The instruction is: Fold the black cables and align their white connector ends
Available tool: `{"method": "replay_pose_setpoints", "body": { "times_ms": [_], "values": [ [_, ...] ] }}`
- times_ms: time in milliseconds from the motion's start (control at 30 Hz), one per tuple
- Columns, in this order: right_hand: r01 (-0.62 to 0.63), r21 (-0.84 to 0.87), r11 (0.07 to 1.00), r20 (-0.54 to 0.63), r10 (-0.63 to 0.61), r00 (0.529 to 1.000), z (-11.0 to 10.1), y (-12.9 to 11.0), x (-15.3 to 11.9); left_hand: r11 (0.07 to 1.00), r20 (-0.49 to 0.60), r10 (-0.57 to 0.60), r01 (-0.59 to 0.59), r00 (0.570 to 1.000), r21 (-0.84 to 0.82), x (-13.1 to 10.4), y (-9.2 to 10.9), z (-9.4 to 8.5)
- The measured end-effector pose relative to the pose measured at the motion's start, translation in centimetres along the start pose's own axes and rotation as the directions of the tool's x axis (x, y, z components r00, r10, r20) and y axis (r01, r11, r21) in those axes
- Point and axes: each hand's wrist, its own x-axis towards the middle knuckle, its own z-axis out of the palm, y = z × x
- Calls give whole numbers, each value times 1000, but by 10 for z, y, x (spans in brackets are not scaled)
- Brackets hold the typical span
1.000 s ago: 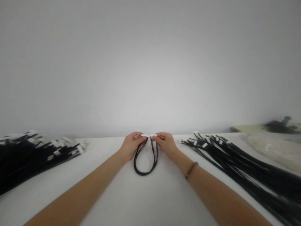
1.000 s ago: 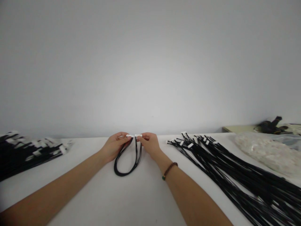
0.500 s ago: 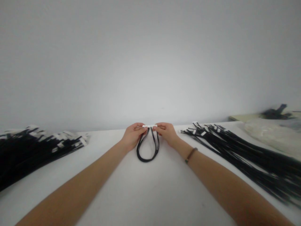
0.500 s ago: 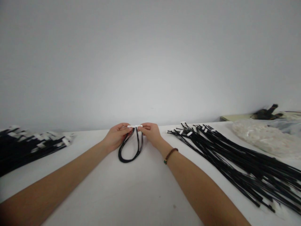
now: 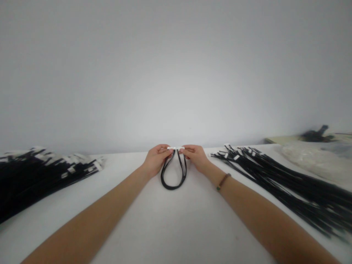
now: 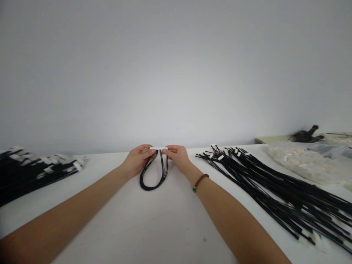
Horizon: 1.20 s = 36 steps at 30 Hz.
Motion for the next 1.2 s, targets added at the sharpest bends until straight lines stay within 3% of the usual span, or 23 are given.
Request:
{"method": "replay_pose_setpoints", "body": {
  "times_ms": [1200],
  "values": [
    [-13,-6,1000,-15,13,1000,1,-1,0,1000,12,13,-13,1000,-20,1,-2,-2]
  ]
}}
